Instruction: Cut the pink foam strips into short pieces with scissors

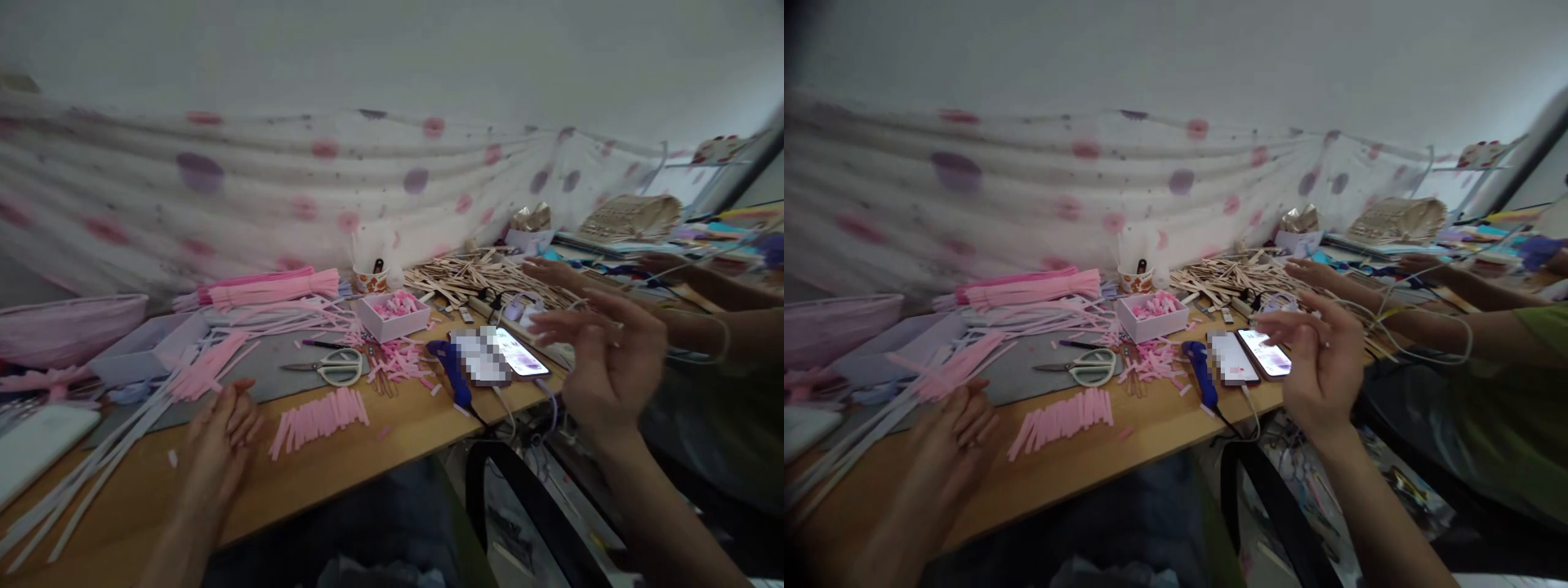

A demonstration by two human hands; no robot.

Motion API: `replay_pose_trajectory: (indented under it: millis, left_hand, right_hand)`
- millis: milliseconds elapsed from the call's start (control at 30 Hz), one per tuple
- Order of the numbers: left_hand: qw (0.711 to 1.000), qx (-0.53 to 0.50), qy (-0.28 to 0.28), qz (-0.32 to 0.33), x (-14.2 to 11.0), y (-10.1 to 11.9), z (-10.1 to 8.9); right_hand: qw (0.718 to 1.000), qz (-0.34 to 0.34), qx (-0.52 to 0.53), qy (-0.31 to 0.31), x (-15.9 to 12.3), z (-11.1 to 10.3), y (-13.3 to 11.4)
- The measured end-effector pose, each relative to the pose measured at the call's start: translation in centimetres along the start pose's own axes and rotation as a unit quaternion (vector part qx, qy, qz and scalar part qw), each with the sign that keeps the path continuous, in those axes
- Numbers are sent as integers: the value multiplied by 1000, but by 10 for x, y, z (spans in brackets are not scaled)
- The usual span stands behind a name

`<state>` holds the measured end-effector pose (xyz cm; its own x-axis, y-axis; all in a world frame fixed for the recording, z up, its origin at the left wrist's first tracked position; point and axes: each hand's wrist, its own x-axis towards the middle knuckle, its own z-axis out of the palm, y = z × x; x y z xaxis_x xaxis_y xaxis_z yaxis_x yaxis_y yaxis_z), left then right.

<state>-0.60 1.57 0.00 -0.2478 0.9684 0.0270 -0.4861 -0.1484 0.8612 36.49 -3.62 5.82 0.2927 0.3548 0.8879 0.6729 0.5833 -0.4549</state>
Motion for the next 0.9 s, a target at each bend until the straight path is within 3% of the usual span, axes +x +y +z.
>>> replay_pose_trajectory:
  millis: [67,167,300,433,633,900]
  left_hand:
    - [1000,5,21,-7,-1,2,-4]
    - [999,10,50,-19,-2,1,-13]
    - [996,35,79,-39,-2,-2,-23]
    - [986,65,139,-67,-4,-2,-21]
    - [989,88,103,-62,-7,-2,-18]
    - [982,135,114,-70,-5,-4,-21]
  right_hand:
    - [993,39,-82,-74,0,-2,43]
    - [952,34,-216,-216,-10,-3,99]
    - [902,30,-280,-327,-29,3,135]
    - [881,17,-301,-364,-35,14,135]
    - [851,20,-308,-425,-37,26,125]
    - [842,13,-330,-427,-43,18,122]
